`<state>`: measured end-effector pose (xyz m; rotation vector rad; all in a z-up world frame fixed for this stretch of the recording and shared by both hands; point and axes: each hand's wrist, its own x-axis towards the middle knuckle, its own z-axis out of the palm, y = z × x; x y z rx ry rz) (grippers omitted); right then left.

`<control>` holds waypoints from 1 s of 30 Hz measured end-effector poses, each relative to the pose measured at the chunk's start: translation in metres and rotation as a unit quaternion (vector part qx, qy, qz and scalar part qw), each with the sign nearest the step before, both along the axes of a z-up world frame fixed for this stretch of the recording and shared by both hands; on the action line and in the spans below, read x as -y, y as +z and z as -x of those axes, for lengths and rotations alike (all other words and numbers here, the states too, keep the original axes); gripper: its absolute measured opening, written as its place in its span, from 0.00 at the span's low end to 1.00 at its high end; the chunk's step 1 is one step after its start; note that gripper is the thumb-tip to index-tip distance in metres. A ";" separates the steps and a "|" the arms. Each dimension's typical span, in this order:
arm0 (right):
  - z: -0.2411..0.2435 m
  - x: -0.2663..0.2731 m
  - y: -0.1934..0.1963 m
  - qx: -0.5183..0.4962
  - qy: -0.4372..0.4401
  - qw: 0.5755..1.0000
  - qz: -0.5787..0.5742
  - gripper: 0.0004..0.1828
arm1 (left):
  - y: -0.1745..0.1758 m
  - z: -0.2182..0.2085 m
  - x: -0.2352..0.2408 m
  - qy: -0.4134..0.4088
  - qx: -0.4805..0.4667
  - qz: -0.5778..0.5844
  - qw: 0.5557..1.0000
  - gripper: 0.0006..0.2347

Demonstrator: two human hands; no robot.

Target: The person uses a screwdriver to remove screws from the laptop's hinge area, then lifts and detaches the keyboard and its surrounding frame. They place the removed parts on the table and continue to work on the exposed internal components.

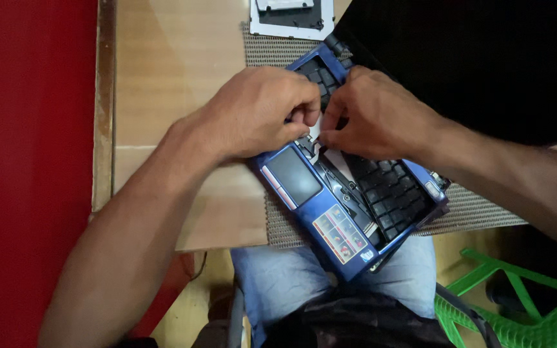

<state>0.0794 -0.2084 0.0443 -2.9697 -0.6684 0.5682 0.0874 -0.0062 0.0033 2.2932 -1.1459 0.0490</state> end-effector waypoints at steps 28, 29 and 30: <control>0.023 -0.022 -0.022 0.063 0.017 0.994 0.091 0.32 | 0.016 0.012 -0.008 0.033 -0.034 0.004 0.999 0.11; 0.023 -0.022 -0.023 0.067 0.024 0.993 0.091 0.31 | 0.017 0.012 -0.008 0.034 -0.033 0.000 0.999 0.11; 0.023 -0.021 -0.024 0.072 0.032 0.993 0.090 0.30 | 0.017 0.012 -0.008 0.035 -0.032 -0.004 0.999 0.10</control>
